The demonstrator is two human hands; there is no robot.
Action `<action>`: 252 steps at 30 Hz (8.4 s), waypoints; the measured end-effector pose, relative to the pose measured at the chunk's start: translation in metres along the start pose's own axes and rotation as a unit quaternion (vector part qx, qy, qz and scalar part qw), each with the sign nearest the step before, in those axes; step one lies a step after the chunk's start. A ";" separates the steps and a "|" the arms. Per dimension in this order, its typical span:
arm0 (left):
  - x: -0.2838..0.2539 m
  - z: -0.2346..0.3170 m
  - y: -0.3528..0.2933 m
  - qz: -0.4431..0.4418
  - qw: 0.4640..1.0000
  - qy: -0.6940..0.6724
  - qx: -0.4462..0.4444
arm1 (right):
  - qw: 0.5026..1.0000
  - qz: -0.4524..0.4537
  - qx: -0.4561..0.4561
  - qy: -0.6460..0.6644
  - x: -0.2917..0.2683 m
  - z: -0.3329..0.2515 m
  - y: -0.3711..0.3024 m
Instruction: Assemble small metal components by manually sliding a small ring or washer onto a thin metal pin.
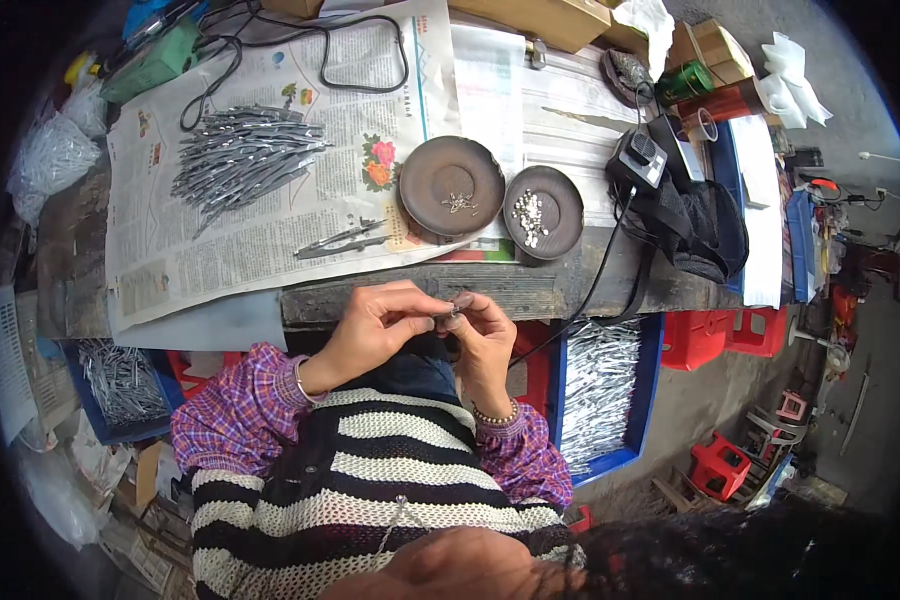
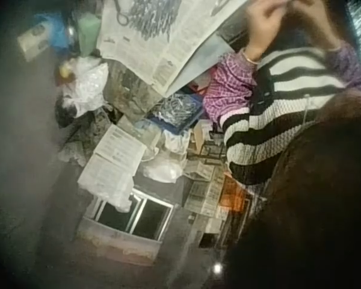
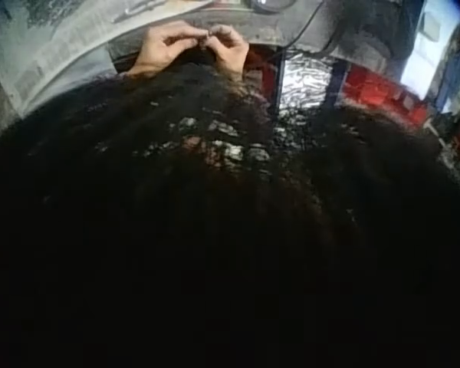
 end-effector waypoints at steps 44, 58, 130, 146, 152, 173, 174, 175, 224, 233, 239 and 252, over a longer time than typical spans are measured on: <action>-0.001 0.000 0.003 0.044 0.985 0.135 0.102 | 0.989 0.032 -0.056 -0.137 0.006 -0.015 0.004; -0.008 0.008 0.004 0.044 0.988 0.140 0.053 | 0.990 0.010 -0.044 -0.136 -0.002 -0.019 0.005; -0.015 -0.003 -0.002 0.007 0.998 -0.011 -0.056 | 0.992 0.001 0.034 -0.119 0.010 -0.011 0.006; -0.006 0.011 -0.001 0.024 0.991 0.115 0.071 | 0.978 -0.023 0.003 -0.209 0.014 -0.018 0.000; -0.018 0.020 -0.004 0.019 0.986 0.142 0.087 | 0.989 -0.052 0.090 -0.100 0.017 -0.016 -0.003; -0.079 0.038 -0.009 0.163 0.870 0.392 0.251 | 0.970 -0.112 0.024 -0.212 0.028 -0.002 -0.014; -0.082 0.038 -0.014 0.167 0.869 0.398 0.240 | 0.963 -0.115 0.014 -0.244 0.029 -0.002 -0.016; -0.085 0.040 -0.019 0.186 0.863 0.399 0.246 | 0.962 -0.117 0.009 -0.246 0.030 -0.002 -0.018; -0.122 0.108 -0.101 0.306 0.789 0.486 0.218 | 0.824 -0.283 -0.277 -0.404 0.123 -0.015 0.021; -0.030 0.136 -0.061 0.129 0.839 0.415 0.328 | 0.948 -0.276 0.047 -0.150 0.081 -0.005 -0.014; 0.041 0.175 -0.031 -0.090 0.954 0.012 0.285 | 0.962 -0.175 0.108 -0.180 0.014 0.046 -0.026; 0.069 0.159 -0.003 -0.165 0.979 0.018 0.120 | 0.975 -0.189 0.057 -0.100 -0.001 0.015 -0.029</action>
Point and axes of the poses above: each hand's wrist, its own y-axis towards the middle knuckle, its own x-axis out of the palm, z = x × y, the point moved 2 cm from there along y, towards the middle knuckle, and after that the axes turned 1 degree about -y, right-handed, at the moved point
